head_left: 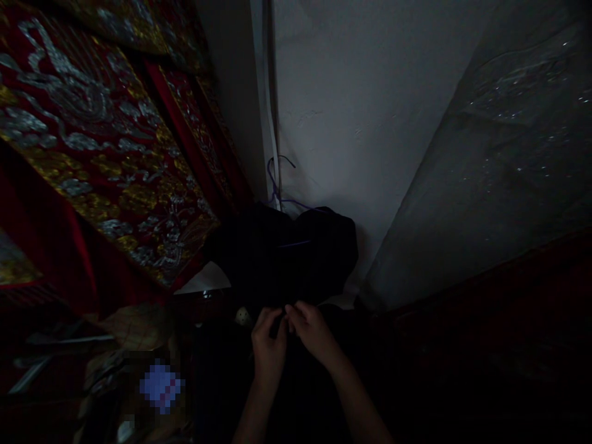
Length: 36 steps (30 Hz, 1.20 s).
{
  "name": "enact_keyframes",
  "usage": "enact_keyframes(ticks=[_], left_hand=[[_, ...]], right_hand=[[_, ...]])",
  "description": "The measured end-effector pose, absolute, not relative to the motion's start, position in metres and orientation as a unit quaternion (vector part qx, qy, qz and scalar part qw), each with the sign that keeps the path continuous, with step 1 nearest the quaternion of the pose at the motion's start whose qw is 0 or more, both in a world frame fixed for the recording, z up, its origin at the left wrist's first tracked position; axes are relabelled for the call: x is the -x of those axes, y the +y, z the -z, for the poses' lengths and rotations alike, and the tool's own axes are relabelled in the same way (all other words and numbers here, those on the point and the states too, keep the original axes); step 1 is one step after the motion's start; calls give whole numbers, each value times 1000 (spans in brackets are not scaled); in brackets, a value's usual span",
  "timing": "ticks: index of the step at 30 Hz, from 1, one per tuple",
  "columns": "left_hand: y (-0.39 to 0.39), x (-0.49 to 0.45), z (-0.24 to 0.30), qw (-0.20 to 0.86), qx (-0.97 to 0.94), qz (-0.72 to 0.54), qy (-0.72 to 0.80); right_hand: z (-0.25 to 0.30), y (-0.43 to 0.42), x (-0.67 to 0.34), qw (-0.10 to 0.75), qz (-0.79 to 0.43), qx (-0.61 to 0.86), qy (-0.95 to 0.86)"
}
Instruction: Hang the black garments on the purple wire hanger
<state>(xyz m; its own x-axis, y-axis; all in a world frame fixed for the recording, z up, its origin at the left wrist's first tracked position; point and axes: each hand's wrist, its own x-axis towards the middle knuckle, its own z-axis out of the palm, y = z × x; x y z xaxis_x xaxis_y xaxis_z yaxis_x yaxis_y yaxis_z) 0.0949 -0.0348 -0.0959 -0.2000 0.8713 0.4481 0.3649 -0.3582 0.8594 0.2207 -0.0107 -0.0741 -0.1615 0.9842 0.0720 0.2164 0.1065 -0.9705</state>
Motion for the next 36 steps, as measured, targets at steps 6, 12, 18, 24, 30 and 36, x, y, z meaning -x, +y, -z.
enact_keyframes(ticks=[6,12,18,24,30,36], left_hand=[[-38,-97,96,242,-603,-562,512],[-41,-104,98,223,-590,-575,521],[-33,-106,104,217,-613,-557,517],[-16,-111,130,218,-633,-527,524],[6,-103,91,230,-660,-510,501],[37,-89,-28,80,-692,-591,407]], right_hand=[[70,-12,-217,481,-498,487,-533],[58,-15,-220,478,-583,469,-459],[19,9,-226,516,-588,479,-397],[-73,63,-219,632,-467,403,-469],[-86,65,-214,617,-464,377,-511],[-78,54,-228,606,-447,381,-536]])
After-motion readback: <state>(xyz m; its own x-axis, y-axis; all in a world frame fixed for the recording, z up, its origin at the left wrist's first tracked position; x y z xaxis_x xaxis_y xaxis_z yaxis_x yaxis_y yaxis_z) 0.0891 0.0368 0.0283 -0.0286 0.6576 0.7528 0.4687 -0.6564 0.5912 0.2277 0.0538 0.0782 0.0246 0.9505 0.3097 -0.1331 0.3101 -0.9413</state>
